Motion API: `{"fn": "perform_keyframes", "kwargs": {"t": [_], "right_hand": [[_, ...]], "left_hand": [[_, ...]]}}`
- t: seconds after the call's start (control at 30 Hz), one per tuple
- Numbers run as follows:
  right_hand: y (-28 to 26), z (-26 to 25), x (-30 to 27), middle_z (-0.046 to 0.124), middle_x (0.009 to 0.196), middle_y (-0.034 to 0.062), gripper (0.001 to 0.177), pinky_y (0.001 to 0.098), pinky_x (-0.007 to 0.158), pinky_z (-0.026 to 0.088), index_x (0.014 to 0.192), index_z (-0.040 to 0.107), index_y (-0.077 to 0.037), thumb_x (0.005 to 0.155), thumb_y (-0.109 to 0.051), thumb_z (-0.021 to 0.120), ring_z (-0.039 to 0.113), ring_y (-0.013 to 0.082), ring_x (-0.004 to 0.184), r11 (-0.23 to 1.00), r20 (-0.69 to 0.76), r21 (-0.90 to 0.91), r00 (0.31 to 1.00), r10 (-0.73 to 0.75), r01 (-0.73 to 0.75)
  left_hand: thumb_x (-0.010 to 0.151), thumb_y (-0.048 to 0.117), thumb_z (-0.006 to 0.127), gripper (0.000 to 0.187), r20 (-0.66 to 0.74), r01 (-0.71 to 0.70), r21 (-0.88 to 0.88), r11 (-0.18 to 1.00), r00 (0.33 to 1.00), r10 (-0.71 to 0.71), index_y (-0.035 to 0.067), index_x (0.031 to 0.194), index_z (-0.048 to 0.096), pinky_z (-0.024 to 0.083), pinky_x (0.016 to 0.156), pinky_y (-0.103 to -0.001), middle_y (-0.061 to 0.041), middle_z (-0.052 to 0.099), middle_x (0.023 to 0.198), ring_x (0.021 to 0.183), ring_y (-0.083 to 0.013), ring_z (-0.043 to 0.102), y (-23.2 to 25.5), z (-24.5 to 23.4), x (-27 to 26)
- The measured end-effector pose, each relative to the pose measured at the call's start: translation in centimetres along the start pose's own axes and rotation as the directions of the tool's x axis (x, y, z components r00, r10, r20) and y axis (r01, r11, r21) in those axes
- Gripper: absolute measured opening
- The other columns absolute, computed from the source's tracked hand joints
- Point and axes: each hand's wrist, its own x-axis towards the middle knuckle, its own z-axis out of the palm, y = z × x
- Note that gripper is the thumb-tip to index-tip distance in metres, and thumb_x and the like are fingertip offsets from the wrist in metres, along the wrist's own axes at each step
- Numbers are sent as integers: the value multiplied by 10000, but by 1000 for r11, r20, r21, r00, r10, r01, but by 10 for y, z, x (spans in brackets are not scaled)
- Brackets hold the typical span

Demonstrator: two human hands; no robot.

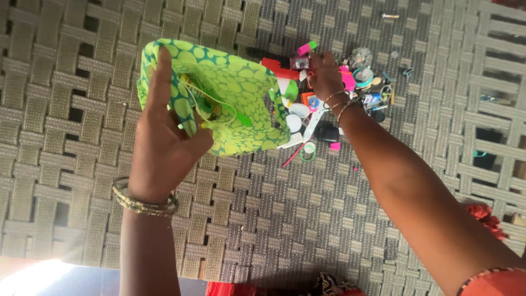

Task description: The person gathers crumpled papers and a small cloth from a woven cot and places them into a white bucket. Then the person opens a green patterned bag and begins picking up small items such as a cable, a pen, and a small bottle, placing them into the bag.

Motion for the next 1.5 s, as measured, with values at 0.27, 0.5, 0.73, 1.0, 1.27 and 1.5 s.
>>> {"fn": "perform_keyframes", "kwargs": {"t": [0.27,0.5,0.73,1.0,1.27,1.5], "right_hand": [[-4,18,-15,552,1302,172,421,477,899,534,1227,711,-179,826,-67,777,625,396,1088,981,24,-154,992,126,-121],[22,4,-26,687,1169,116,489,380,904,586,1253,706,-99,789,42,774,697,288,1025,928,-37,354,990,138,-116],[2,-54,-45,640,1307,172,524,397,846,608,1353,629,-18,841,52,546,676,305,1099,-247,372,919,881,292,-306],[-54,-116,-70,463,1577,335,617,425,993,575,1412,540,19,818,-104,655,616,391,1268,-837,354,516,935,12,-185],[-97,-139,-75,402,1611,326,619,478,1029,572,1543,448,17,965,-175,556,597,433,1302,-923,303,329,948,-97,-200],[-174,-147,-59,457,1547,364,644,494,977,604,1585,331,65,1008,-164,503,612,441,1264,-812,364,362,872,-328,-457]], "left_hand": [[742,-122,614,1046,1,26,-108,994,1000,-26,32,1651,120,519,562,-185,-38,624,1271,772,-18,579,-2,4,-3],[754,-93,646,1061,-2,-35,20,999,999,35,24,1669,121,541,570,-195,-93,651,1312,773,-43,607,-11,9,-6],[742,-71,670,1062,-9,-51,58,997,999,52,27,1659,143,581,644,-209,-99,658,1291,845,-56,636,-18,20,-5],[718,-67,686,1081,-12,-65,68,996,998,66,45,1650,149,633,780,-272,-217,425,1616,1092,-161,694,-28,32,0],[701,-12,712,1091,-5,-35,170,985,999,36,80,1640,164,632,838,-309,-317,334,1636,1259,-257,645,-38,44,7],[688,1,729,1132,5,-152,209,966,988,154,77,1658,150,487,1121,-409,-391,277,1630,1531,-415,363,-48,58,14]]}}
